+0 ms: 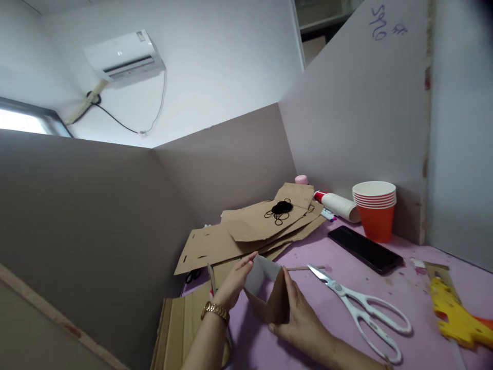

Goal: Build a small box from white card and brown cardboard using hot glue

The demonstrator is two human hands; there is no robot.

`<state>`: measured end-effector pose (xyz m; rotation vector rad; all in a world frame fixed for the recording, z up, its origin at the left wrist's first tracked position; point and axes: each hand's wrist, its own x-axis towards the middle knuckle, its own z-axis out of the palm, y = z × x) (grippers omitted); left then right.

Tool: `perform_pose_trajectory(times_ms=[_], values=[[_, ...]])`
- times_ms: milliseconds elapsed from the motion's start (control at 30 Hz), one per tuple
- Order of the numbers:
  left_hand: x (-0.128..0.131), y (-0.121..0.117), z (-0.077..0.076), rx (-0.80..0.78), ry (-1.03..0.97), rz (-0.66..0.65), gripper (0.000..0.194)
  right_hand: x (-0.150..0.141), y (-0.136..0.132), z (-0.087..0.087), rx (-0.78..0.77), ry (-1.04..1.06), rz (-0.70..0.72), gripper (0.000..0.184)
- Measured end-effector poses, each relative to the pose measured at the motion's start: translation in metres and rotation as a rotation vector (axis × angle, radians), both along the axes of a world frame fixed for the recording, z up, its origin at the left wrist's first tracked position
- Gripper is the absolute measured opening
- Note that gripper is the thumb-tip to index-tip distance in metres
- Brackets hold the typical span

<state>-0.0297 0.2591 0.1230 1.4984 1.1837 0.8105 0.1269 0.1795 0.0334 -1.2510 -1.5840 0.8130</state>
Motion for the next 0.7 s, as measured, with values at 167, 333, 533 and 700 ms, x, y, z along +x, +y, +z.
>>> perform_pose_trajectory(times_ms=[167,333,533,700], values=[[0.0,-0.0001,-0.0019,-0.004,-0.007,0.02,0.059,0.0001,0.0026,-0.0039,0.012,0.007,0.006,0.114],[0.0008,0.0001,-0.0013,-0.008,-0.006,0.025,0.056,-0.0001,0.0018,-0.0042,0.032,0.013,0.005,0.114],[0.0013,0.001,-0.003,-0.002,-0.007,0.041,0.054,-0.0003,0.0001,-0.0007,0.041,0.014,-0.003,0.112],[0.0039,0.0015,-0.0037,-0.006,-0.017,0.055,0.052,-0.0001,0.0007,-0.0001,0.03,0.026,0.008,0.113]])
